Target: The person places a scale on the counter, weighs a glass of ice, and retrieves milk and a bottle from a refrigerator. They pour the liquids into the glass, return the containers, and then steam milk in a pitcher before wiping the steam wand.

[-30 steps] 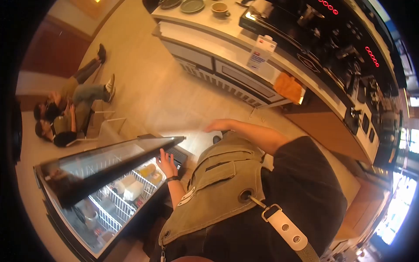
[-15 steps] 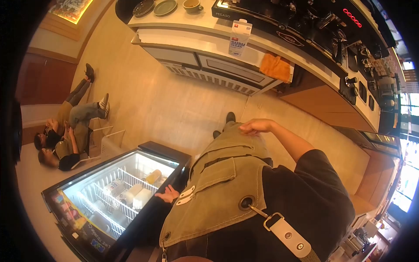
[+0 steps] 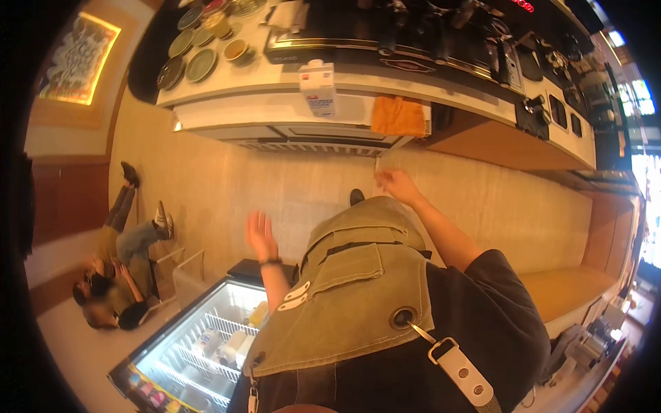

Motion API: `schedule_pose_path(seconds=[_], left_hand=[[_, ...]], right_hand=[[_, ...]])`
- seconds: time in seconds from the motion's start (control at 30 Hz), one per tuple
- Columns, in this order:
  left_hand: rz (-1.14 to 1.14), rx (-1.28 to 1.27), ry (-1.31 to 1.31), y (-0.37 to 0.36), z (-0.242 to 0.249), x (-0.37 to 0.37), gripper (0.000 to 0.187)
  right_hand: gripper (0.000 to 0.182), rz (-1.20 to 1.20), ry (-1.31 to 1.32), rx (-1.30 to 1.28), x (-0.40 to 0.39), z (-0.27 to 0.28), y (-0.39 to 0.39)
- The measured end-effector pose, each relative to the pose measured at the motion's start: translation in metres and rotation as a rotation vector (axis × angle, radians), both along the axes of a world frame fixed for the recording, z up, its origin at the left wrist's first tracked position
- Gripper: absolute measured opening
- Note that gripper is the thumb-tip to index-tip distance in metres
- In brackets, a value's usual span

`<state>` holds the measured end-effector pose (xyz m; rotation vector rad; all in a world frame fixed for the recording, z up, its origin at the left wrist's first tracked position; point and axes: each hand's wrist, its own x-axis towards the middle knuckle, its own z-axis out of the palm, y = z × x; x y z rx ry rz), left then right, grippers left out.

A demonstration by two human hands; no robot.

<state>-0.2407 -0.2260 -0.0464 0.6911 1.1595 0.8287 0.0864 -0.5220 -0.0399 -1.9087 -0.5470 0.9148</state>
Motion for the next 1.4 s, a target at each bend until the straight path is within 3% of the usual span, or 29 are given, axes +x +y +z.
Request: schedule_pose_path(seconds=[0.07,0.1,0.17,0.23,0.33,0.5,0.67,0.8,0.9,1.03,1.1,1.3,1.4], left_hand=[[-0.311,0.214,-0.049,0.012,0.030,0.113,0.064],[-0.428,0.363,0.015,0.014,0.037,0.165,0.080],[-0.502,0.615,0.139,0.001,0.064,0.251,0.099],[-0.513,1.043,0.315,-0.001,0.064,0.310,0.109],[-0.534,0.704,0.186,-0.010,0.081,0.357,0.103],[-0.488,0.729,0.206,0.027,0.075,0.351,0.091],[-0.280,0.794,-0.007,0.120,0.063,0.297,0.092],[-0.153,0.870,0.068,0.216,0.056,0.250,0.100],[-0.082,0.888,0.175,0.279,0.045,0.230,0.100],[-0.067,1.013,0.275,0.342,0.012,0.220,0.089],[-0.065,1.016,0.216,0.330,0.038,0.232,0.084],[-0.116,0.966,0.294,0.340,0.035,0.246,0.086],[-0.125,0.894,0.348,0.338,0.037,0.247,0.086]], right_hand=[[0.028,-0.147,-0.315,0.017,0.026,-0.006,0.007],[0.027,-0.218,-0.387,0.042,0.042,-0.007,0.012],[0.027,-0.299,-0.509,0.034,0.068,0.009,0.025],[0.031,-0.317,-0.602,-0.034,0.088,0.042,0.041],[0.045,-0.292,-0.927,-0.203,0.112,0.008,0.055],[0.069,-0.163,-0.901,-0.628,0.113,-0.029,0.078],[0.072,-0.234,-0.881,-0.678,0.112,-0.020,0.088],[0.073,-0.252,-0.837,-0.753,0.118,-0.014,0.091],[0.067,-0.282,-0.907,-0.621,0.119,-0.013,0.086],[0.028,-0.411,-0.865,-0.308,0.099,0.021,0.062],[0.020,-0.513,-0.805,-0.237,0.078,0.046,0.052],[0.019,-0.801,-0.663,-0.112,0.037,0.105,0.014],[0.019,-0.931,-0.760,-0.076,0.045,0.123,-0.019]])
